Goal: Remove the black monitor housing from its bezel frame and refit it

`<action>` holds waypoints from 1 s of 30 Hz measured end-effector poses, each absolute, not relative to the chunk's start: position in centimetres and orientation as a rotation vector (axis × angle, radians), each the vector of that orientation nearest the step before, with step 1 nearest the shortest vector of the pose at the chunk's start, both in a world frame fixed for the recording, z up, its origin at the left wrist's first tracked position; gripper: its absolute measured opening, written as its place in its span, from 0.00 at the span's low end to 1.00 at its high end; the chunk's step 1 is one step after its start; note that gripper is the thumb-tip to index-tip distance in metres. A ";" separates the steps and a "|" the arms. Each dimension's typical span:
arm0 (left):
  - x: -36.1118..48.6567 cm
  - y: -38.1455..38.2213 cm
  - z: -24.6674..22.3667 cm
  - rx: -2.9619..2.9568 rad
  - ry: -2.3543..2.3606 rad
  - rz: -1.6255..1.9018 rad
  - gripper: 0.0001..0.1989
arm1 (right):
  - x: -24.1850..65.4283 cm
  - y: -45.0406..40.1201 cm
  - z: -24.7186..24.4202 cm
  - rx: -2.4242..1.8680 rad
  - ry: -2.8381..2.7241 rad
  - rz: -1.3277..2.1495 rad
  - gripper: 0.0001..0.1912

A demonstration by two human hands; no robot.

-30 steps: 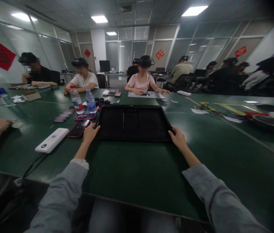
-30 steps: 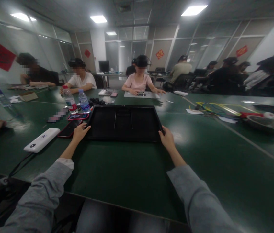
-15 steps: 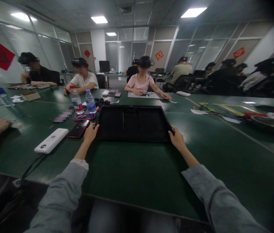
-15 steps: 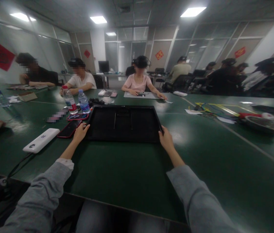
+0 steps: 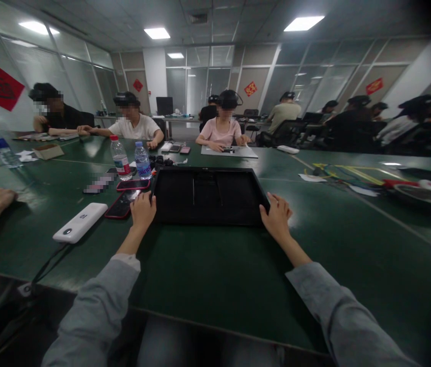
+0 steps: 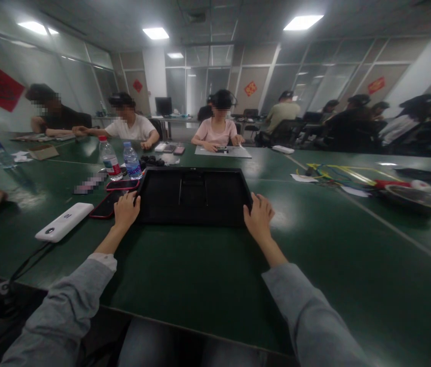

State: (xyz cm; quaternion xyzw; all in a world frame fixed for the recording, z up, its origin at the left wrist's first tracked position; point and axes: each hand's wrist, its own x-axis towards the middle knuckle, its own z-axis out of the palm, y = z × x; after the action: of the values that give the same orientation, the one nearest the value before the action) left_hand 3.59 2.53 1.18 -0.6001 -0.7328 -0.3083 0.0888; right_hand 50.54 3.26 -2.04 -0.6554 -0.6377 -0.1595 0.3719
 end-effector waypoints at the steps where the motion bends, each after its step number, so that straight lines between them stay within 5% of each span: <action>1: 4.1 2.3 1.3 -1.803 -2.084 -0.936 0.22 | 49.9 3.0 -1.9 -1.655 -1.669 -0.436 0.31; 15: 5.6 2.7 -0.5 -2.301 -1.756 -0.826 0.22 | 48.0 3.3 -2.6 -1.648 -2.033 -0.345 0.34; 30: 3.9 3.0 0.2 -1.935 -1.947 -1.105 0.20 | 48.5 3.5 -2.8 -1.604 -2.026 -0.263 0.31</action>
State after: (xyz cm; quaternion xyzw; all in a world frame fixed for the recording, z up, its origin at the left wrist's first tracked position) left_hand 3.93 2.97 0.19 -0.6513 -0.6551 -0.3719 0.0913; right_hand 48.55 3.54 -2.80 -0.5947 -0.7514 -0.0974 0.2687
